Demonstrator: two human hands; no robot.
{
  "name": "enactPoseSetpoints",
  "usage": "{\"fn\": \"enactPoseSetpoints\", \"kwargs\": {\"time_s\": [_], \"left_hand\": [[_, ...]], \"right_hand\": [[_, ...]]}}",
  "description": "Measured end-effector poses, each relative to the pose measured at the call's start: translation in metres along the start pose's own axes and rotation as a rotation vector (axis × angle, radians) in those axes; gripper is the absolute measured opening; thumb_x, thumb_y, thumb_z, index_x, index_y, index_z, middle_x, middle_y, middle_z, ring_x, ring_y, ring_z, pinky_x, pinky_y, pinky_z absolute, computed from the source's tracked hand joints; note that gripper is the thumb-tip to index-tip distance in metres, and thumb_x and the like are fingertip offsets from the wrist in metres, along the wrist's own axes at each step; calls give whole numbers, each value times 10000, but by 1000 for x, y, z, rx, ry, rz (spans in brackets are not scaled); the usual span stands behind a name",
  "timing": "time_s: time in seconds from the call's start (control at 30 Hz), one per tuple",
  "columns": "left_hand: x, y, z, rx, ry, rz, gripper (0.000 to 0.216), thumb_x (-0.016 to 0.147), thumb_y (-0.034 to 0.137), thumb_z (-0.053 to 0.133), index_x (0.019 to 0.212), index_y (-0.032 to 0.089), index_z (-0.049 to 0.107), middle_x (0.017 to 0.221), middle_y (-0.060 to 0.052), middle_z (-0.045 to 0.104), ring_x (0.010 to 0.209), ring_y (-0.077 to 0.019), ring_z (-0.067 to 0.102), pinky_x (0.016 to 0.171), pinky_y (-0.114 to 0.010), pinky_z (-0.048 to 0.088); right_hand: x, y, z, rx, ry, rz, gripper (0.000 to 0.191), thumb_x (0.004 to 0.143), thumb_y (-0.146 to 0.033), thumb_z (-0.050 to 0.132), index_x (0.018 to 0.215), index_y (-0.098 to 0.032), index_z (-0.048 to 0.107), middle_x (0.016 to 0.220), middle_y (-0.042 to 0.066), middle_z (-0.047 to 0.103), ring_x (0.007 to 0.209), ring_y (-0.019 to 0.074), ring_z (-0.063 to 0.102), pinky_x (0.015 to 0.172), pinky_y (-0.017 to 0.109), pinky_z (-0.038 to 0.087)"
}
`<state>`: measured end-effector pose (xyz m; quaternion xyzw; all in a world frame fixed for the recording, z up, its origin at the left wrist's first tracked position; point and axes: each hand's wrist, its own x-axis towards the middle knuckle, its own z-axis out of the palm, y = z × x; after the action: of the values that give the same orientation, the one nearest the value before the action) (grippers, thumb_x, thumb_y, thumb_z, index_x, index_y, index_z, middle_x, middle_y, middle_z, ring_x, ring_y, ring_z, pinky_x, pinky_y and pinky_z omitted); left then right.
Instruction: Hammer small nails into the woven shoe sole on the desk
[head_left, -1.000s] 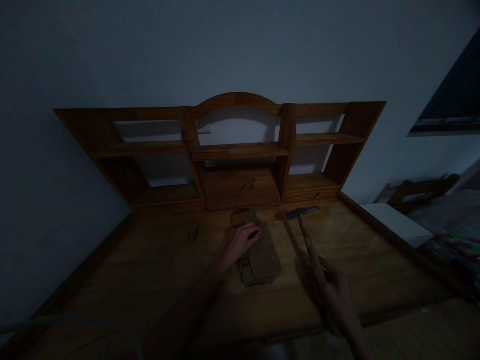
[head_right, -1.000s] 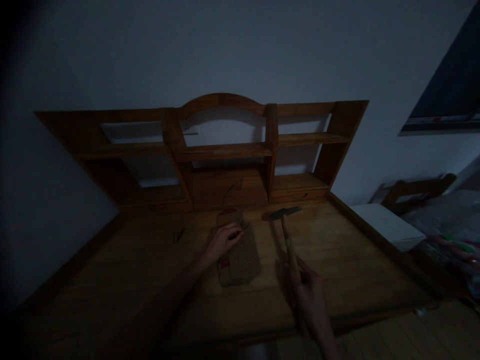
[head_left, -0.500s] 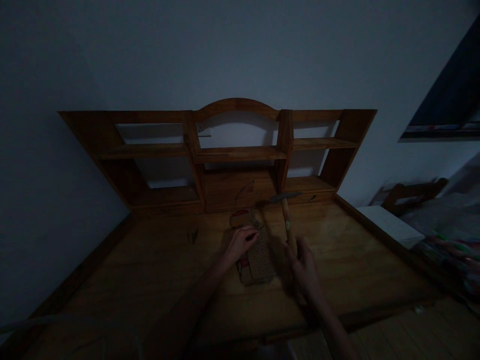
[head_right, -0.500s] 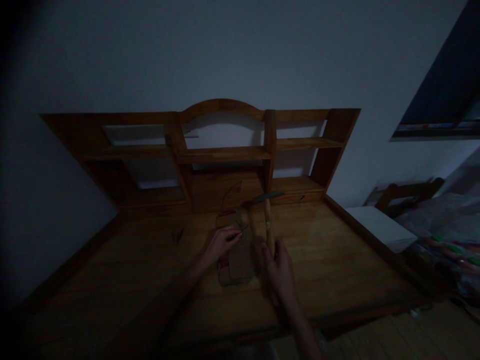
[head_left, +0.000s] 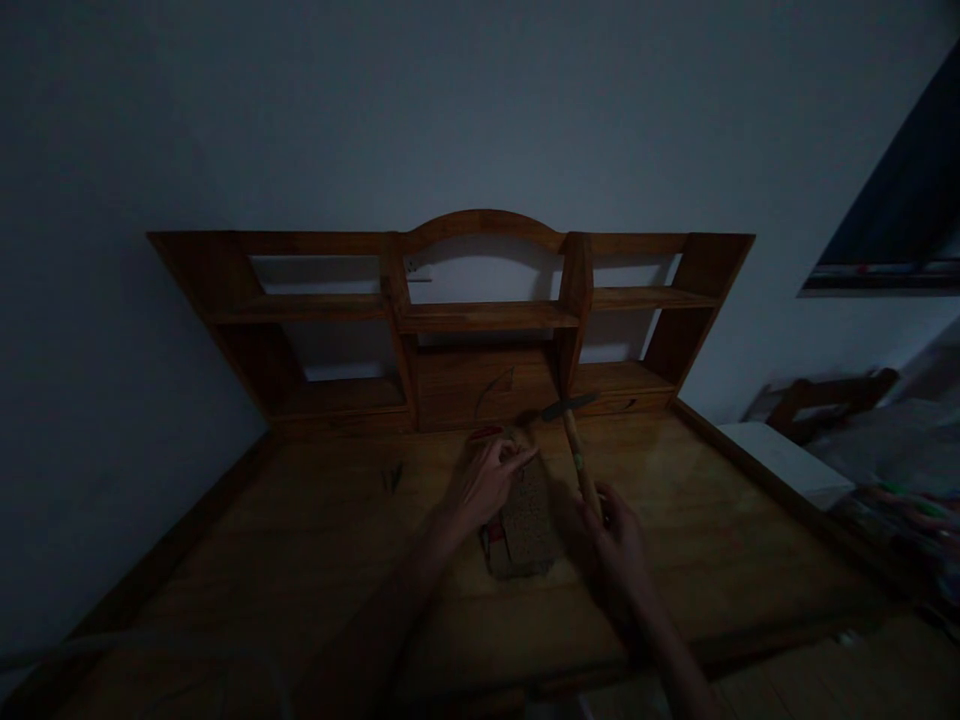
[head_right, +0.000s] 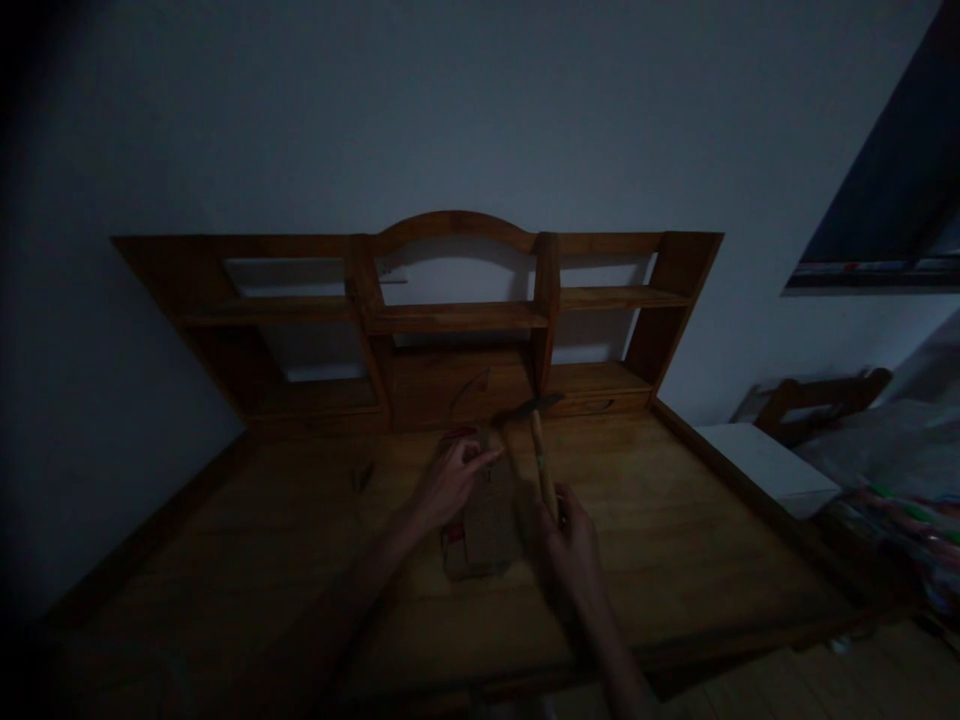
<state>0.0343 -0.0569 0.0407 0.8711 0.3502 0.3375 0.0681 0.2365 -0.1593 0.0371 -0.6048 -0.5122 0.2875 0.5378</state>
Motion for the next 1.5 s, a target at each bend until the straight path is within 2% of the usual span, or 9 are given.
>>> {"fn": "enactPoseSetpoints", "kwargs": {"time_s": [0.2, 0.4, 0.53, 0.73, 1.17, 1.5], "left_hand": [[0, -5, 9, 144, -82, 28, 730, 783, -17, 397, 1361, 427, 354, 1174, -50, 440, 1076, -200, 438, 919, -377, 397], [0, -8, 7, 250, -92, 15, 754, 752, -41, 403, 1344, 427, 386, 1150, -61, 433, 1067, -220, 423, 886, -378, 393], [0, -11, 5, 347, -74, 26, 720, 762, -26, 422, 1336, 408, 410, 1179, -76, 430, 1078, -241, 409, 892, -397, 372], [-3, -13, 1, 440, -97, 30, 643, 807, 41, 447, 1351, 381, 396, 1159, -80, 447, 1062, -237, 413, 908, -409, 355], [1, -10, 1, 440, -137, 80, 626, 821, 55, 442, 1359, 371, 385, 1093, -73, 489, 1048, -227, 433, 934, -421, 350], [-4, -14, -2, 419, -104, 110, 656, 818, 56, 448, 1387, 361, 335, 1207, -80, 481, 1116, -232, 431, 978, -435, 329]], "right_hand": [[-18, -5, -32, -63, -121, 30, 387, 809, -427, 523, 1098, -172, 553, 976, 105, 674, 812, 223, 637, 651, 277, 486], [-28, -6, -45, -135, -167, 36, 388, 830, -394, 502, 1160, -190, 519, 970, 97, 677, 779, 215, 641, 644, 287, 496], [-30, -8, -49, -151, -193, 3, 386, 830, -380, 505, 1164, -187, 524, 966, 103, 680, 781, 221, 645, 647, 291, 499], [-36, -9, -53, -114, -221, 75, 395, 847, -389, 491, 1192, -195, 496, 1019, 104, 670, 841, 224, 650, 663, 281, 513], [-36, 2, -59, -143, -187, 109, 458, 822, -426, 515, 1215, -190, 499, 1028, 107, 666, 884, 239, 648, 687, 297, 521], [-38, 2, -58, -139, -193, 121, 469, 808, -433, 518, 1201, -176, 518, 1046, 121, 669, 898, 245, 648, 699, 289, 514]]}}
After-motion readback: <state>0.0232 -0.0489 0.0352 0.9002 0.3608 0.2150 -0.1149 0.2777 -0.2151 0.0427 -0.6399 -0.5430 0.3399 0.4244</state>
